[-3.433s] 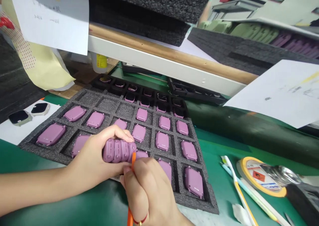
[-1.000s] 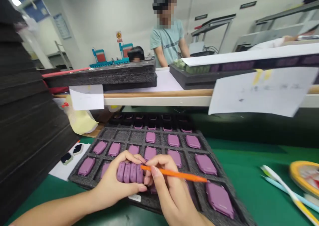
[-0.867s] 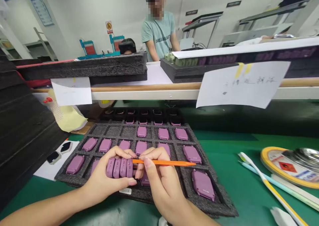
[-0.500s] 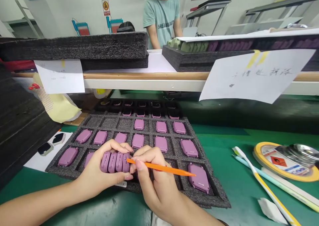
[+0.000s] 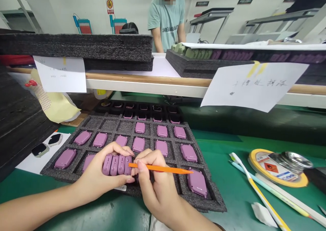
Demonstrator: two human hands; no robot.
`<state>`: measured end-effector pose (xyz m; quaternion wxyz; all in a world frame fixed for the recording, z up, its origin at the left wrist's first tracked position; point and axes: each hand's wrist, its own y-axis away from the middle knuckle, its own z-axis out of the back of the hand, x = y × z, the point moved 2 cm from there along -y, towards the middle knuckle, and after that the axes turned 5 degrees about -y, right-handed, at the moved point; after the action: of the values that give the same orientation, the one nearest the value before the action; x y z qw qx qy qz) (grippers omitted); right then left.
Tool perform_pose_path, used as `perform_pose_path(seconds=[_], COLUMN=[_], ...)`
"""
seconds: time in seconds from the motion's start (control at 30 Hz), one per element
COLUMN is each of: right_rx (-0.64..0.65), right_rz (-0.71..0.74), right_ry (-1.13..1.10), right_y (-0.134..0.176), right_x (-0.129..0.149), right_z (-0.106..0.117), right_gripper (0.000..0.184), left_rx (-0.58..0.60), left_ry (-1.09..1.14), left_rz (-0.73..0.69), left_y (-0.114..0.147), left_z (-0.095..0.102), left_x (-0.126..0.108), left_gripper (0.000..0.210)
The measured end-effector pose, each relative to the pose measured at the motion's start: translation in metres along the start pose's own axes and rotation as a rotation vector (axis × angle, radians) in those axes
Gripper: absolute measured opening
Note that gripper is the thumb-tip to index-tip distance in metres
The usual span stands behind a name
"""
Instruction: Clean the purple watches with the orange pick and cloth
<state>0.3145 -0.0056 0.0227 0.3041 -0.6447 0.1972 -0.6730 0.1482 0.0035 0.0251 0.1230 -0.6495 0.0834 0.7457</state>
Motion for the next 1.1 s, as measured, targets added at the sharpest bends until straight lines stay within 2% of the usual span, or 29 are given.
perform_pose_path(seconds=[0.23, 0.43, 0.57, 0.77, 0.87, 1.1], right_rx=[-0.060, -0.013, -0.036, -0.053, -0.026, 0.009], right_rz=[0.048, 0.220, 0.292, 0.278, 0.304, 0.200], right_ry=[0.074, 0.246, 0.254, 0.248, 0.227, 0.240], right_y=[0.001, 0.001, 0.004, 0.008, 0.009, 0.012], right_x=[-0.002, -0.002, -0.009, -0.019, -0.015, -0.002], right_z=[-0.002, -0.003, -0.007, -0.009, -0.009, -0.004], right_gripper=[0.019, 0.013, 0.012, 0.007, 0.010, 0.020], left_rx=[-0.040, -0.103, -0.159, -0.175, -0.142, -0.137], left_ry=[-0.006, -0.018, -0.013, -0.043, -0.046, -0.036], left_rz=[0.043, 0.043, 0.013, -0.009, -0.009, 0.003], left_y=[0.002, 0.000, 0.000, 0.000, 0.000, 0.001], left_z=[-0.001, -0.001, -0.003, -0.003, -0.002, -0.002], left_x=[0.000, 0.004, 0.004, 0.005, 0.004, -0.001], left_gripper=[0.041, 0.038, 0.036, 0.035, 0.035, 0.034])
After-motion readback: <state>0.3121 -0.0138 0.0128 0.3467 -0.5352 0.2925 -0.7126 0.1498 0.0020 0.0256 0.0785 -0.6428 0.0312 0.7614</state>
